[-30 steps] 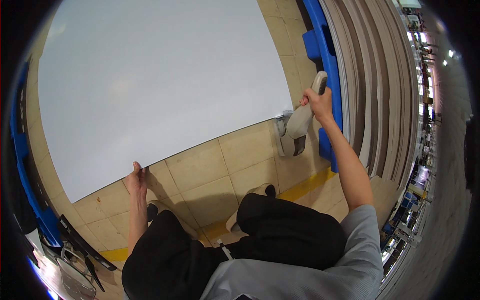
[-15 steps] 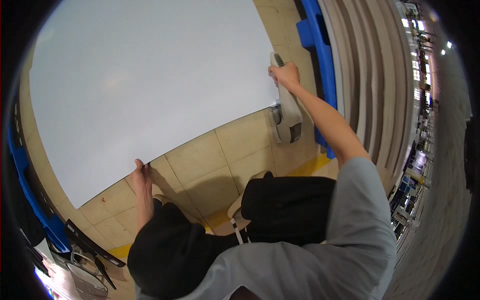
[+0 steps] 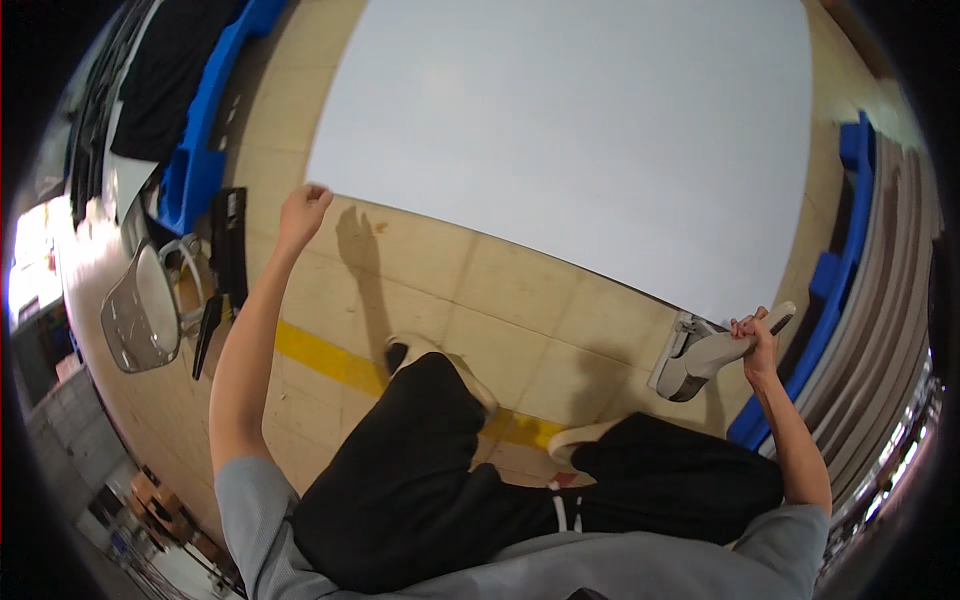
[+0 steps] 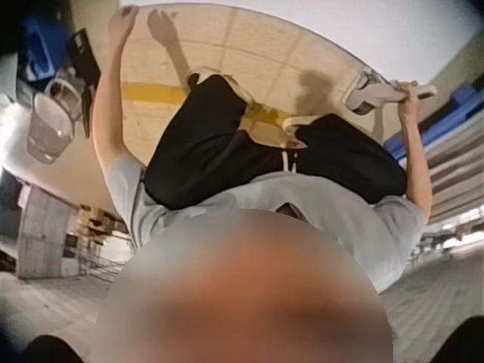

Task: Picking large white material sheets from a stack and using an industrial stapler to join them on a pallet.

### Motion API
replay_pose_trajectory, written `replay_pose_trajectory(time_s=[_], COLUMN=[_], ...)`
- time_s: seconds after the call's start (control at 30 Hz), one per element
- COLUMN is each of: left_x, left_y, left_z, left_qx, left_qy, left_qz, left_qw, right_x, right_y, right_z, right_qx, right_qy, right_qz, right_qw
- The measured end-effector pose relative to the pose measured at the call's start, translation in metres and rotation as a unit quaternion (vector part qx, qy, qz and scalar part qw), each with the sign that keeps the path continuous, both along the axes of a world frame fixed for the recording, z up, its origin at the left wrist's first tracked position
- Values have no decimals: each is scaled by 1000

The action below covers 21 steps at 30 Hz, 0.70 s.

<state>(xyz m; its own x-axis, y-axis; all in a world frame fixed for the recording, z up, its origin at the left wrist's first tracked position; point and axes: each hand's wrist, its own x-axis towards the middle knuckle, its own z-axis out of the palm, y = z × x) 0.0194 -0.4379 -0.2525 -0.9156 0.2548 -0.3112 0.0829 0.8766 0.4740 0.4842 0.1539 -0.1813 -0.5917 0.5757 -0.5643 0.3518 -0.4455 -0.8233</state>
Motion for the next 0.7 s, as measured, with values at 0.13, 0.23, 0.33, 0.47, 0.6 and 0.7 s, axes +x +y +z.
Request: replay_pose_trajectory(time_s=[0.13,0.23,0.33,0.47,0.6,0.7], left_x=[-75,-112,-120,-150,-146,-148], left_y=[-61,-53,-2,-24,-20,-20], left_z=[-15,-39,-33,-31,-32,-33], left_qx=[-22,-37,-66,-54,0,30], left_qy=[143,58,-55,-128,-136,-143], left_qz=[12,43,47,50,34,45], left_qw=[989,997,995,989,990,988], right_x=[-127,-197,-247,-311,-348,-369], right_y=[-116,-207,-258,-346,-388,-409], right_z=[30,23,36,39,34,35], right_qx=[31,65,81,62,37,45], right_qy=[-41,-21,-4,24,48,41], right_qz=[12,-7,-69,-104,-116,-91], right_qw=[999,998,994,992,991,994])
